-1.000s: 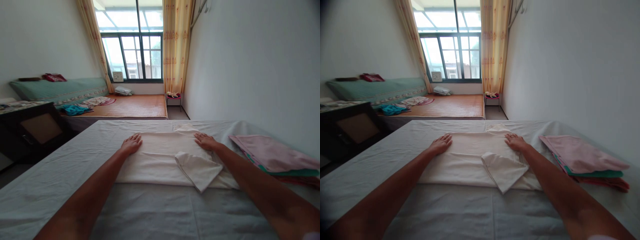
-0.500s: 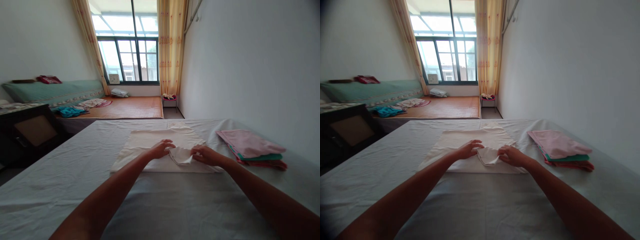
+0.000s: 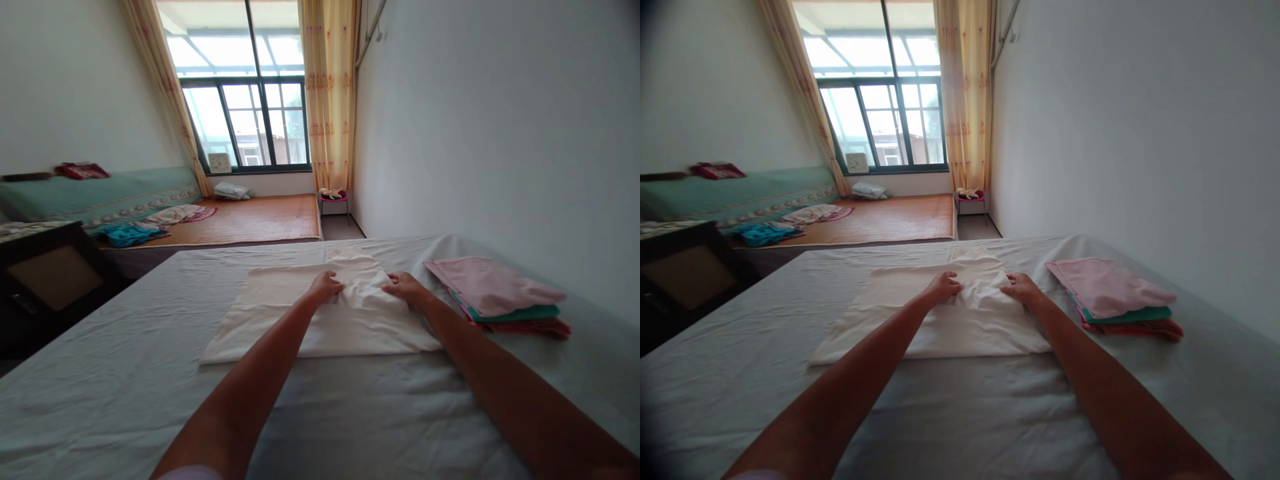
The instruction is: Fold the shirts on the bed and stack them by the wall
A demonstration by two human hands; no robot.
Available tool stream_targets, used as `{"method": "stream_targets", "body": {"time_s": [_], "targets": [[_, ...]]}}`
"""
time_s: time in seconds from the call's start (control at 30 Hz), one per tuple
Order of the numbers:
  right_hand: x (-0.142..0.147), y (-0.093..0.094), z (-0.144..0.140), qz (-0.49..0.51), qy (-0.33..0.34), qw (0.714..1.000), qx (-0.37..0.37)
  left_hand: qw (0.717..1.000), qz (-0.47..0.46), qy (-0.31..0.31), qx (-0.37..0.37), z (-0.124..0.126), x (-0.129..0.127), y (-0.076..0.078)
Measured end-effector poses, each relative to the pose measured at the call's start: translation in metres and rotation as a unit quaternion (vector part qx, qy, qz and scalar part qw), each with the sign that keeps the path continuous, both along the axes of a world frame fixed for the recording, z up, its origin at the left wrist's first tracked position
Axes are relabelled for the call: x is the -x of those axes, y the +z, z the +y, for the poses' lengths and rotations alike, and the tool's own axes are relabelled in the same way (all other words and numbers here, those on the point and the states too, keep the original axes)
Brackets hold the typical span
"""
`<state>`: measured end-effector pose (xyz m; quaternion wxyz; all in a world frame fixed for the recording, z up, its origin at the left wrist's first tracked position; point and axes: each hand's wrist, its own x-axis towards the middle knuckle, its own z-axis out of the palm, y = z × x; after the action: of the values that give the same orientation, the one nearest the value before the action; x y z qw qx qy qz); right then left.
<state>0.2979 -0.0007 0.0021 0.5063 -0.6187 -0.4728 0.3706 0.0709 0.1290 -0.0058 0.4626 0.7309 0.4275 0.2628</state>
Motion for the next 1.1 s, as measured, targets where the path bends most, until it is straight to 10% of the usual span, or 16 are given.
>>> {"method": "stream_targets", "body": {"time_s": [0.3,0.5,1.1], "targets": [[-0.007,0.017,-0.014,0.034,0.058,0.983,-0.169,0.985,-0.149,-0.062,-0.061,-0.017,0.008,0.020],[-0.016,0.009,-0.022,-0.142,0.134,0.977,-0.089,0.977,-0.133,-0.064,-0.156,-0.037,0.024,0.007],[-0.025,-0.012,-0.014,-0.135,0.048,0.986,-0.082,0.971,-0.022,-0.038,-0.233,-0.037,0.027,0.001]]}}
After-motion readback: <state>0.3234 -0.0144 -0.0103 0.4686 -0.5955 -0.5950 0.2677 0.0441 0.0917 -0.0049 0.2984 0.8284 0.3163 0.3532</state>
